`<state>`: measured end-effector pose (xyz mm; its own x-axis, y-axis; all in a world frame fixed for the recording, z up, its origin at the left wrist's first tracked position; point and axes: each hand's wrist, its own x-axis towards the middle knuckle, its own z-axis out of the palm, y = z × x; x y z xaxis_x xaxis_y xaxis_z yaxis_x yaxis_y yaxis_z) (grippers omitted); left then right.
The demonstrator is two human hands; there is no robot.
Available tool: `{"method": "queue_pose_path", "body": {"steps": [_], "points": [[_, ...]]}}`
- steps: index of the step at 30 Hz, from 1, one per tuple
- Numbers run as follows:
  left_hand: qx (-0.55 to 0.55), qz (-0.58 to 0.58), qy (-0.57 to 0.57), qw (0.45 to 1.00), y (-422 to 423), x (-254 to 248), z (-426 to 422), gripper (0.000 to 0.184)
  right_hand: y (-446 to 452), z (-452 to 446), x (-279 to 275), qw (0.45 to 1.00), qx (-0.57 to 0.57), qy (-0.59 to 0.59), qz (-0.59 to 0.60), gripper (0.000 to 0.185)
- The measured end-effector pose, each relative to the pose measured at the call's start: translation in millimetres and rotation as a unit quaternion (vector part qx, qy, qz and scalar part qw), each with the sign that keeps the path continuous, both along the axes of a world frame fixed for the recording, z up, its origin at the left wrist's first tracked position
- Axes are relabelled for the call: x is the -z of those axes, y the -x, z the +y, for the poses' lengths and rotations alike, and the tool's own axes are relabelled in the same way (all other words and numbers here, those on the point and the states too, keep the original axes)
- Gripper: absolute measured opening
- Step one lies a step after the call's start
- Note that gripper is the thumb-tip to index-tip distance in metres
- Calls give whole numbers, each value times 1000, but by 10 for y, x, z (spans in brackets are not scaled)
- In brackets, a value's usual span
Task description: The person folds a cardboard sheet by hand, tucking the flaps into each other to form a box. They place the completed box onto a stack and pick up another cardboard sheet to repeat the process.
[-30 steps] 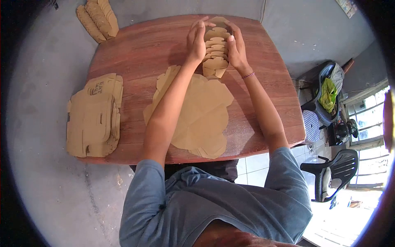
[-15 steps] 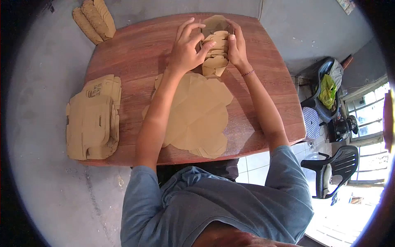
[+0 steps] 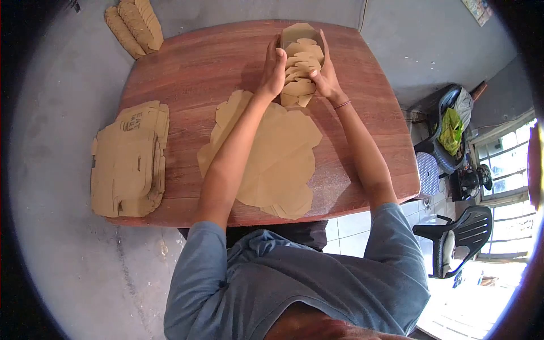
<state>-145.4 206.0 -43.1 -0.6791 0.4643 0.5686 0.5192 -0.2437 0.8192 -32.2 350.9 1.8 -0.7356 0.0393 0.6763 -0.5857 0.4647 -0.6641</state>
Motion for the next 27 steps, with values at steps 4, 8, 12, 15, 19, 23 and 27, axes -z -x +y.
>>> {"method": "queue_pose_path", "body": {"steps": [4, 8, 12, 15, 19, 23, 27], "points": [[26, -46, -99, 994, -81, -5, 161, 79, -25, -28, 25, 1000, 2, 24, -19, 121], [-36, 35, -121, 991, -233, -154, 121, 78, -19, 22, 41, 996, 2, 37, -78, 113], [-25, 41, -97, 994, -286, -182, 61, 83, -43, 33, 14, 995, 19, 38, -85, 106], [-64, 103, -88, 989, -364, -169, -2, 99, -45, 61, 1, 997, 31, 10, -73, 108], [80, 38, -36, 995, -265, 39, -251, 138, -79, 94, -31, 999, 4, 25, -20, 116], [141, -28, 169, 975, -272, 18, -436, 154, -153, 272, -45, 966, -96, 27, -237, 126], [129, -20, 222, 966, -297, -24, -476, 144, -211, 299, -43, 921, -135, 35, -363, 127]]}}
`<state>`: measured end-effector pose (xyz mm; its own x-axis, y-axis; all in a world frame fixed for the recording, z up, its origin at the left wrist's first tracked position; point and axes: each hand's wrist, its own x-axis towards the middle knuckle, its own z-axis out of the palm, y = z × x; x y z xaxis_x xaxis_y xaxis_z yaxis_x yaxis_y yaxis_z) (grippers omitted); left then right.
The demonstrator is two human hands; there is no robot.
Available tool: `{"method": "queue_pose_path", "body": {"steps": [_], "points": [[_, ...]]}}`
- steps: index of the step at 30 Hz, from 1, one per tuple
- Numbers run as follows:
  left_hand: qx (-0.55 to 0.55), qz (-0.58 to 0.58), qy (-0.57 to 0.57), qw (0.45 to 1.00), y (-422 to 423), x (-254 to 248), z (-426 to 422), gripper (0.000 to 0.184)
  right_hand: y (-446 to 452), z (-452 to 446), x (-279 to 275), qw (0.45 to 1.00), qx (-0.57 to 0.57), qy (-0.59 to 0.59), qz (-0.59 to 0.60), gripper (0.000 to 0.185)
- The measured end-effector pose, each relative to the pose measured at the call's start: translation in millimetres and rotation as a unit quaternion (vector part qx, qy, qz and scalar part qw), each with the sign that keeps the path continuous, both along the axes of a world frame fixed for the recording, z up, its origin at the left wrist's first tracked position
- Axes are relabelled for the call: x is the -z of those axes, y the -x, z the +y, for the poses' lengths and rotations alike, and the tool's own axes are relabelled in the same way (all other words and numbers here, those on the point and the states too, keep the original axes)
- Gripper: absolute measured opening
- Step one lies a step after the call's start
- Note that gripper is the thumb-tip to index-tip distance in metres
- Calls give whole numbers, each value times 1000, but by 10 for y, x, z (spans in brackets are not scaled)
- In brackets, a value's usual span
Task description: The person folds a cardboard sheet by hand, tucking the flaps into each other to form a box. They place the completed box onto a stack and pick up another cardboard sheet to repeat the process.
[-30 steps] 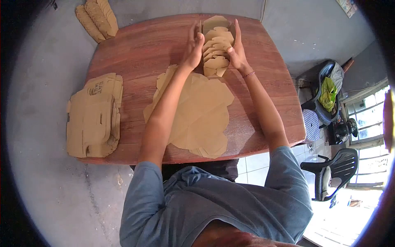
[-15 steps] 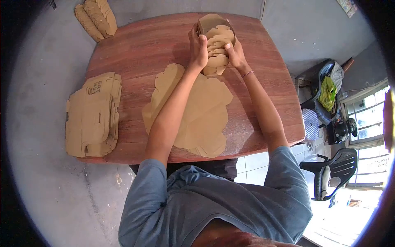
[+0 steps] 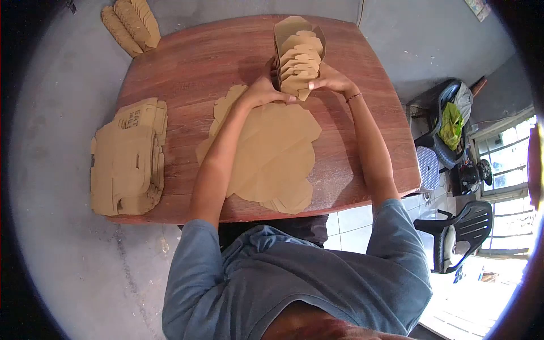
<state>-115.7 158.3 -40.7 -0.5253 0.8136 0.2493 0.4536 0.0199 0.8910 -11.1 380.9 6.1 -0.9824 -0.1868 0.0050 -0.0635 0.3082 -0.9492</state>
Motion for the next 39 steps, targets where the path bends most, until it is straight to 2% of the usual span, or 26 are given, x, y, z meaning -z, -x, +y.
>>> {"method": "queue_pose_path", "body": {"steps": [1, 3, 6, 8, 9, 11, 15, 17, 20, 22, 24, 26, 27, 29, 30, 31, 33, 34, 35, 36, 37, 39], "points": [[-13, -5, 15, 1000, 3, 9, 14, 138, 6, -9, 5, 1000, -1, -2, 0, 127], [-28, -10, 28, 999, -3, -33, 14, 133, 52, -26, 68, 996, -14, -86, -9, 125], [-38, -66, 84, 994, 12, -23, 0, 131, 84, -111, 156, 999, -14, -29, 25, 122], [-29, -91, 59, 994, 60, 76, 11, 109, 14, -198, 157, 999, 7, -7, 38, 120], [-29, -92, 59, 994, 104, 156, 24, 109, -11, -225, 149, 998, 28, 14, 52, 119], [-28, -128, 139, 982, 187, 249, 39, 79, 54, -190, 284, 998, 29, 17, 59, 118], [-42, -111, 193, 974, 202, 232, 63, 73, 81, -167, 407, 996, 49, 20, 70, 117], [-81, -111, 226, 964, 166, 180, 42, 56, 44, -200, 384, 996, 54, 21, 69, 116], [-81, -106, 203, 970, 240, 295, 88, 58, 60, -225, 399, 995, 54, 36, 78, 114], [-86, -94, 217, 968, 185, 143, 57, 58, 64, -240, 407, 994, 50, 49, 89, 113], [-90, -84, 231, 965, 230, 146, 87, 58, 62, -273, 389, 984, 46, 104, 136, 110], [-7, 34, 218, 975, 313, 82, 131, 79, 97, -234, 444, 981, 81, 63, 163, 108], [-8, 34, 217, 975, 290, 86, 105, 79, 124, -192, 463, 975, 115, 23, 191, 106], [-114, 132, 87, 981, 197, 65, -22, 105, 149, -122, 445, 965, 132, 53, 220, 104], [-78, 95, 181, 976, 169, -164, -161, 115, 153, -101, 432, 953, 149, 84, 250, 102], [-78, 95, 183, 975, 142, -235, -300, 115, 156, -64, 444, 953, 149, 85, 249, 102], [-80, 65, 168, 980, 102, -254, -595, 97, 153, -25, 459, 940, 233, 40, 248, 101], [-81, 65, 170, 980, 95, -232, -758, 97, 135, -59, 481, 939, 241, 61, 238, 106], [-87, 118, 197, 969, 108, -196, -922, 87, 167, -37, 547, 939, 241, 63, 238, 106], [-92, 171, 223, 955, 107, -170, -1058, 77, 209, 8, 642, 937, 259, 11, 236, 107], [-92, 172, 225, 955, 90, -139, -1175, 77, 239, 61, 729, 931, 277, -41, 232, 107], [-184, 230, 256, 921, 26, -89, -1378, 69, 192, 10, 646, 934, 276, -49, 223, 109]]}}
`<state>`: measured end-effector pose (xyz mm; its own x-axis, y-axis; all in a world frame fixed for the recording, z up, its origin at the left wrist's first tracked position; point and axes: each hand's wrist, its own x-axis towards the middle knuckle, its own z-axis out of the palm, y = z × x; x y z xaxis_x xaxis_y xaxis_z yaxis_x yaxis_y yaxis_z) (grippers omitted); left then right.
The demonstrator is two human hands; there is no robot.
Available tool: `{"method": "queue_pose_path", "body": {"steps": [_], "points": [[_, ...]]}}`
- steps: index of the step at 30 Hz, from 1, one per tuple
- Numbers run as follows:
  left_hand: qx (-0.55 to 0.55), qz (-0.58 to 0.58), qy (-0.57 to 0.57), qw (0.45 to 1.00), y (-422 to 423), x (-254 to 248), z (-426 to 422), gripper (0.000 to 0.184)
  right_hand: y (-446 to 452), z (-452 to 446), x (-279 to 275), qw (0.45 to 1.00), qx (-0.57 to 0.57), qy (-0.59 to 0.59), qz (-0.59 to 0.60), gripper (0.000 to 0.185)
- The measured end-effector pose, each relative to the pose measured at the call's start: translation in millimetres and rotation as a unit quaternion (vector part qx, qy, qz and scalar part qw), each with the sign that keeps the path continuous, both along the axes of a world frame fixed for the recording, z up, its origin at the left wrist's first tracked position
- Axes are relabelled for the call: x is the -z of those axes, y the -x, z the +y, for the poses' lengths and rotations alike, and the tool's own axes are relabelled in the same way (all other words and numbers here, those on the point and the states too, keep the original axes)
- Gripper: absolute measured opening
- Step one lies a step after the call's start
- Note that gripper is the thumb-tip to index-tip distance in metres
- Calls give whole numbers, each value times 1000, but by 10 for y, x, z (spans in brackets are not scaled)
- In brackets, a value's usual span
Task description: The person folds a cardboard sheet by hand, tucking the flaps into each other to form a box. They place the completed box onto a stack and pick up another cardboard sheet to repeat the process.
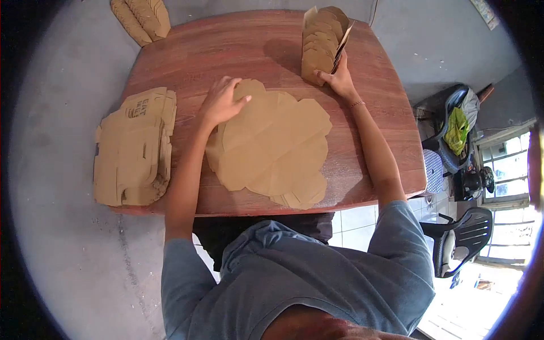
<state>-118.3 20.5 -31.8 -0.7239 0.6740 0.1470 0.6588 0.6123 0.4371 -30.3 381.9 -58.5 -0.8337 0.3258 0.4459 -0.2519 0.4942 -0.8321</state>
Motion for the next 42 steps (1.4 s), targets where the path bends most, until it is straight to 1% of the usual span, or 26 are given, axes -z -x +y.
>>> {"method": "queue_pose_path", "body": {"steps": [3, 8, 10, 14, 16, 17, 18, 19, 20, 21, 23, 24, 25, 26, 27, 28, 30, 31, 33, 34, 36, 37, 38, 39, 41, 42], "points": [[-76, 40, 4, 996, -90, 93, -200, 67, -31, -26, -6, 1000, 5, -9, -26, 111], [-42, 40, -43, 997, -174, 239, -265, 72, -89, -124, -111, 999, -12, -37, 0, 113], [-38, 45, -65, 996, -186, 335, -244, 75, -164, -217, -224, 999, -11, -10, -52, 134], [-73, 126, -60, 987, -105, 584, -202, 78, -214, -207, -240, 996, -39, -36, -67, 142], [-90, 139, -66, 984, -107, 572, -218, 78, -340, -278, -339, 993, -63, 52, -88, 145], [-91, 112, -62, 988, -139, 501, -226, 78, -404, -259, -313, 994, -85, 36, -57, 135], [-90, 84, -59, 991, -163, 468, -230, 78, -474, -97, -213, 994, -86, 35, -59, 135], [-90, 82, -61, 991, -168, 481, -227, 78, -556, 140, -71, 989, -3, -100, -108, 123], [-89, 87, -65, 990, -170, 496, -220, 76, -621, 273, -4, 957, 81, -233, -154, 112], [-89, 92, -69, 989, -176, 499, -212, 75, -725, 237, -79, 956, 81, -235, -155, 112], [-87, 89, -104, 987, -198, 474, -202, 67, -1030, 160, -290, 960, 109, -168, -193, 82], [-83, 88, -136, 983, -202, 479, -199, 59, -1134, 132, -389, 960, 110, -169, -194, 82], [-82, 86, -136, 984, -198, 480, -202, 59, -1238, 105, -484, 957, 117, -168, -205, 68], [-70, 123, -163, 977, -171, 491, -204, 51, -1316, 79, -578, 954, 124, -166, -215, 55], [-56, 160, -189, 967, -154, 484, -200, 43, -1363, 24, -668, 954, 126, -164, -216, 55], [-53, 160, -187, 968, -141, 474, -191, 43, -1394, -49, -742, 961, 116, -169, -185, 48], [-47, 84, -219, 971, -174, 309, -195, 27, -1423, -244, -899, 967, 108, -170, -153, 40], [-44, 84, -217, 972, -219, 193, -191, 27, -1422, -375, -983, 974, 80, -164, -136, 37], [-128, -133, -261, 948, -380, -191, -147, 13, -1404, -578, -1115, 979, 56, -158, -116, 34], [-124, -132, -259, 949, -357, -214, -124, 13, -1379, -653, -1163, 972, 32, -203, -113, 36], [-92, -14, -419, 903, -258, -329, -88, 13, -1338, -841, -1285, 963, 10, -247, -110, 38], [-75, 12, -462, 884, -204, -430, -93, 13, -1311, -959, -1363, 964, -6, -249, -91, 48], [-61, 38, -503, 861, -219, -702, -137, 13, -1281, -1053, -1411, 965, -24, -252, -72, 59], [-39, 74, -549, 832, -311, -1028, -193, 14, -1233, -1111, -1430, 965, -24, -251, -72, 59], [25, 126, -627, 769, -598, -1665, -330, 16, -1137, -1175, -1456, 968, -21, -224, 115, 83], [67, 142, -658, 736, -782, -1879, -402, 17, -1121, -1182, -1469, 968, -20, -221, 115, 83]]}}
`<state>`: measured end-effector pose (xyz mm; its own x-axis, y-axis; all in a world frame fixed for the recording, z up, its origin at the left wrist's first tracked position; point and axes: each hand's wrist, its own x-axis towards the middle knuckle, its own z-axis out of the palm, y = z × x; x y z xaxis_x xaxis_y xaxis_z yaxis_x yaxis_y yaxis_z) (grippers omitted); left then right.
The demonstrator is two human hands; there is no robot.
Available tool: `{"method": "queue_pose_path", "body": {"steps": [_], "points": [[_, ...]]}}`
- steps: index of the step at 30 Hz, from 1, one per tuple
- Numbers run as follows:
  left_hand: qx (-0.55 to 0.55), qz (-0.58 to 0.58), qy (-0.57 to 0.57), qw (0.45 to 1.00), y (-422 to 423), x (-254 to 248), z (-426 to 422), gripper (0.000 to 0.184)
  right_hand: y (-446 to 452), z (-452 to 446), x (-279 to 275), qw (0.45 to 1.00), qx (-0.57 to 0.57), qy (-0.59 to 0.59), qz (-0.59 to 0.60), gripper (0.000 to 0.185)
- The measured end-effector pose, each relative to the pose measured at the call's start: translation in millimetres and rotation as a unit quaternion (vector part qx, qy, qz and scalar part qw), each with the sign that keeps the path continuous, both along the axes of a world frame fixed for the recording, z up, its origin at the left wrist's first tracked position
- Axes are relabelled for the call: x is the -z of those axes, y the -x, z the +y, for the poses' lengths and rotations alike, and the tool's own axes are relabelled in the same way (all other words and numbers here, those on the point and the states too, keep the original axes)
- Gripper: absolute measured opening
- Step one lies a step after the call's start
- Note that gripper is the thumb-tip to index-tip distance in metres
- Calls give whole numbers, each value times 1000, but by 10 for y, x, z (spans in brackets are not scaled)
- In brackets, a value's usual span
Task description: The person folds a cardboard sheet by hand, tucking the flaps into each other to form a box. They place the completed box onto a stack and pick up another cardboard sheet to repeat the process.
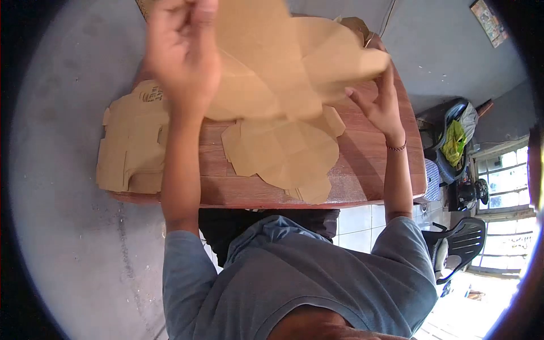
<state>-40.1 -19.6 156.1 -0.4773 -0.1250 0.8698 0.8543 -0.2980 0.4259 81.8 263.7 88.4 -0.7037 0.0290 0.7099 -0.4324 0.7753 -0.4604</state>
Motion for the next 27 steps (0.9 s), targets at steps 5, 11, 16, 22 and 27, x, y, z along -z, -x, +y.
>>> {"method": "queue_pose_path", "body": {"steps": [5, 11, 16, 22, 27], "points": [[25, 181, 191, 964, -707, 81, -437, 27, 1, 34, 27, 990, -103, 91, 11, 70], [16, -71, 384, 920, -957, 1633, -597, 44, 63, 45, 907, 974, -183, -64, -116, 40], [99, -92, 520, 843, -850, 1665, -734, 66, 50, -24, 1174, 956, -185, -137, -180, 39], [-28, -35, 652, 757, -378, 1864, -316, 69, 71, -10, 1208, 956, -199, -148, -154, 42], [-15, -45, 721, 691, -407, 2011, -184, 67, 7, -50, 1099, 971, -137, -150, -128, 43]]}}
